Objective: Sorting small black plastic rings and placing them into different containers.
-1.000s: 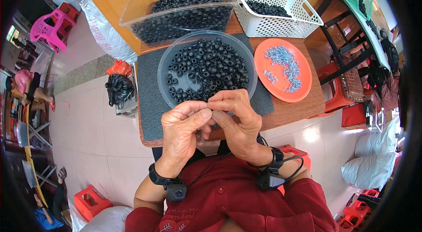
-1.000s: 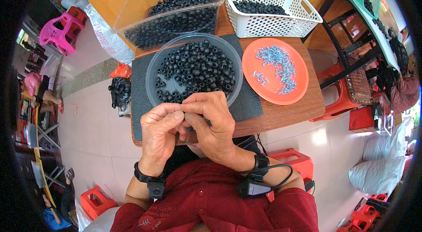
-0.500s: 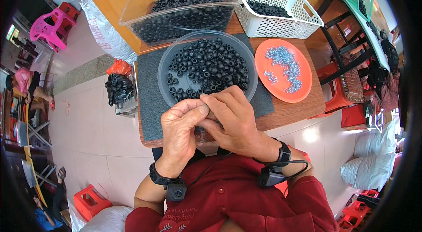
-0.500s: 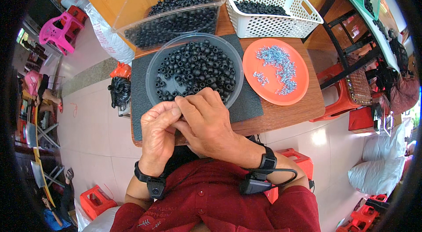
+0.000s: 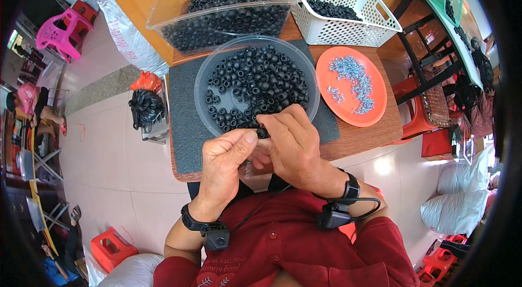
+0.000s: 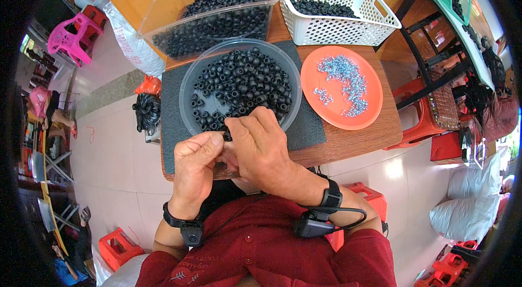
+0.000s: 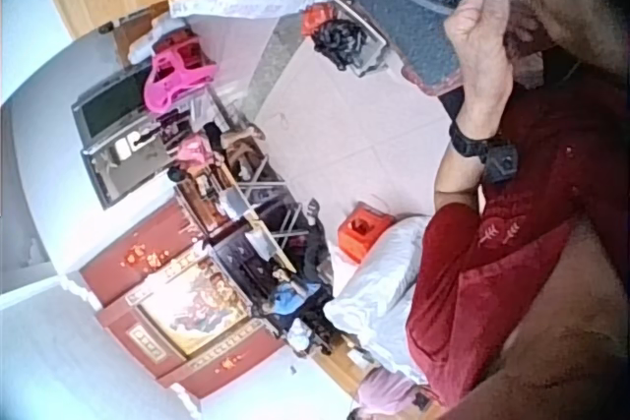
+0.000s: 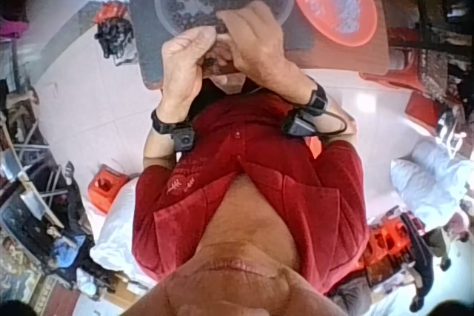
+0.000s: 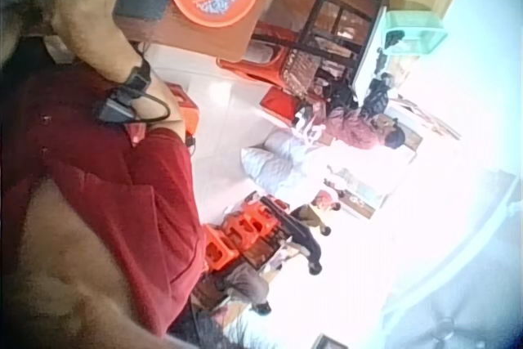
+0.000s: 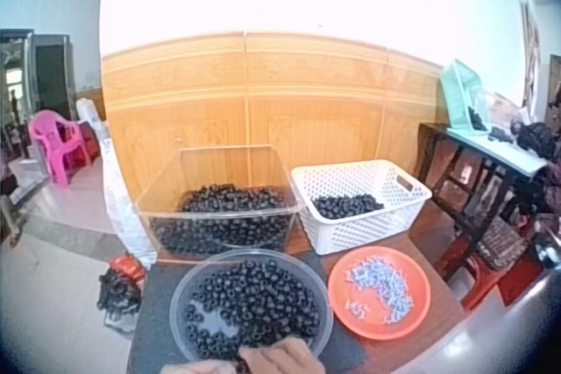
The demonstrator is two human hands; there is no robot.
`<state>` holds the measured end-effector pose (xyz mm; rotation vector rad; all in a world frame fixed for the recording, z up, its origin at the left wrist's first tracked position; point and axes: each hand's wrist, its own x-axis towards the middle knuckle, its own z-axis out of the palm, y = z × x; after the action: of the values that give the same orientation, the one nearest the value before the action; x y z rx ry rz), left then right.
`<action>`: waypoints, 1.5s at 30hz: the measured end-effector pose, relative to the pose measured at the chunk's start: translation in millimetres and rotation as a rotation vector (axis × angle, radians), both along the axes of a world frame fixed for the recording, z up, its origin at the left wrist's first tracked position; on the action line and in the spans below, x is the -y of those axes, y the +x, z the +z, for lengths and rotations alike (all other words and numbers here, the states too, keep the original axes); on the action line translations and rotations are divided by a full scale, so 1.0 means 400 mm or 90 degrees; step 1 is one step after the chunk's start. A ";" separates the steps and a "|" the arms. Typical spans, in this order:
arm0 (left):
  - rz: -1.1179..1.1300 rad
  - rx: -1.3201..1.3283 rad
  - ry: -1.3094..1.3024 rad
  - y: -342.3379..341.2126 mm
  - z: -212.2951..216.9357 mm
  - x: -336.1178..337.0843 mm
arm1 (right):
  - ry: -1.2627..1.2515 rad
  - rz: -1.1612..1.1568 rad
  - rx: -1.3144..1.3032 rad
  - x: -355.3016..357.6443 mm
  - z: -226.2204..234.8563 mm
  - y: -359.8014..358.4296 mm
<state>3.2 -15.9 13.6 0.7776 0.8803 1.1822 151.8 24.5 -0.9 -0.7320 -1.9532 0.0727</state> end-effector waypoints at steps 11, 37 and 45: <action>0.078 -0.013 0.023 0.028 -0.002 0.010 | 0.041 0.010 0.008 0.011 0.003 -0.004; 0.173 -0.703 0.404 -0.111 -0.015 -0.111 | 0.133 -0.159 0.165 -0.271 0.156 0.257; 0.073 -0.853 0.529 -0.105 -0.014 -0.158 | 0.071 -0.275 0.116 -0.487 0.176 0.308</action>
<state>-38.6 47.1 8.1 2.3622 1.4988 1.0216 275.0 219.5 69.4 -1.0988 -1.9073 -0.3744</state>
